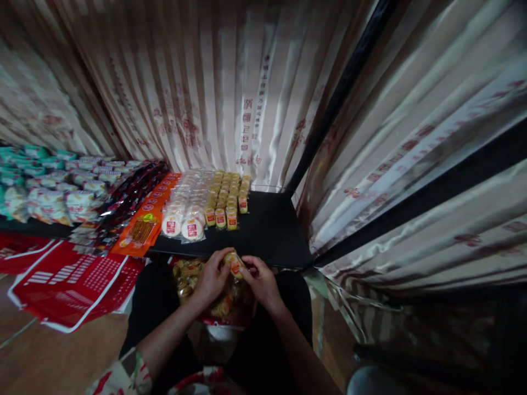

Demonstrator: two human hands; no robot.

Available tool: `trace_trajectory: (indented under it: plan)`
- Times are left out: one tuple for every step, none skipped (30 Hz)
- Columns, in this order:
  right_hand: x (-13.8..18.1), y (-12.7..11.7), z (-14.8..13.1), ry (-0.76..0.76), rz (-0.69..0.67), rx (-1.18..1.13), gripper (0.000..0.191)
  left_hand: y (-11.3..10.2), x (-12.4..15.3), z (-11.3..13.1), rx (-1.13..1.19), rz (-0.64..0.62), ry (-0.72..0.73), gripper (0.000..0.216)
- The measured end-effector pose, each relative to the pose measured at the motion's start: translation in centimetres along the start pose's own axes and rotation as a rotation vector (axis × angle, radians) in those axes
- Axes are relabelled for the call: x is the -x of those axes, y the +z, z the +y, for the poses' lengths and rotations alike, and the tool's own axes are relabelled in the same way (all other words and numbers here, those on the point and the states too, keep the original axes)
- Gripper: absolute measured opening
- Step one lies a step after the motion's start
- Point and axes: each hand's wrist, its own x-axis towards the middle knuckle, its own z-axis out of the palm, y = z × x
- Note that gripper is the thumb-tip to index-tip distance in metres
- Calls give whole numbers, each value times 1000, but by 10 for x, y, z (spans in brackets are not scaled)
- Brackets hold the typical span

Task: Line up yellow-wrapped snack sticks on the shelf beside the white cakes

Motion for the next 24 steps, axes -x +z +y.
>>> trace_trajectory:
  plan:
    - [-5,-5,-2,-37,3,60,25,1,-6,3,-1,-30,23,32]
    - [-10,-9,-4,-63,-3,97,26,4,-11,5,-1,-50,42,31]
    - [-15,-12,-6,-78,-8,113,27,7,-17,7,-3,-56,54,32]
    - [-21,-15,-7,-84,-1,118,29,11,-22,9,-8,-45,58,32]
    - [-27,-17,-6,-82,16,116,30,15,-27,10,-13,-18,57,34]
    - [-34,-18,-6,-76,40,106,31,20,-31,12,-15,20,51,36]
    - [-41,-19,-4,-68,69,90,32,25,-35,14,-12,63,45,38]
    - [-48,-20,-2,-61,99,68,34,30,-39,16,-8,106,41,39]
    - [-56,-21,0,-55,132,42,35,35,-42,18,-1,144,39,40]
    - [-65,-21,3,-49,162,14,36,40,-45,19,4,170,40,40]
    - [-75,-21,5,-40,191,-16,37,44,-48,21,9,183,39,39]
    - [-85,-21,8,-32,220,-40,38,49,-51,22,16,182,35,39]
    - [-95,-21,10,-28,244,-53,38,53,-54,22,28,170,26,38]
    - [-105,-20,12,-28,264,-56,37,58,-58,21,49,153,9,38]
    - [-115,-19,14,-33,282,-50,36,62,-63,19,75,137,-17,38]
    - [-125,-18,16,-39,298,-37,36,67,-68,16,104,127,-50,38]
    - [-134,-17,17,-45,310,-20,35,71,-74,14,135,127,-85,39]
    - [-142,-15,19,-49,319,0,34,75,-80,11,163,130,-120,39]
    - [-150,-13,21,-50,324,22,33,79,-87,8,188,137,-151,39]
    - [-157,-11,22,-50,327,45,33,82,-93,5,209,142,-173,40]
    - [-164,-9,24,-50,327,66,32,85,-99,3,229,143,-186,42]
    - [-169,-7,25,-49,326,85,33,87,-104,2,247,139,-195,44]
    - [-174,-5,27,-50,323,102,33,89,-109,1,263,132,-205,45]
    - [-178,-3,28,-52,316,117,34,90,-114,0,276,123,-218,47]
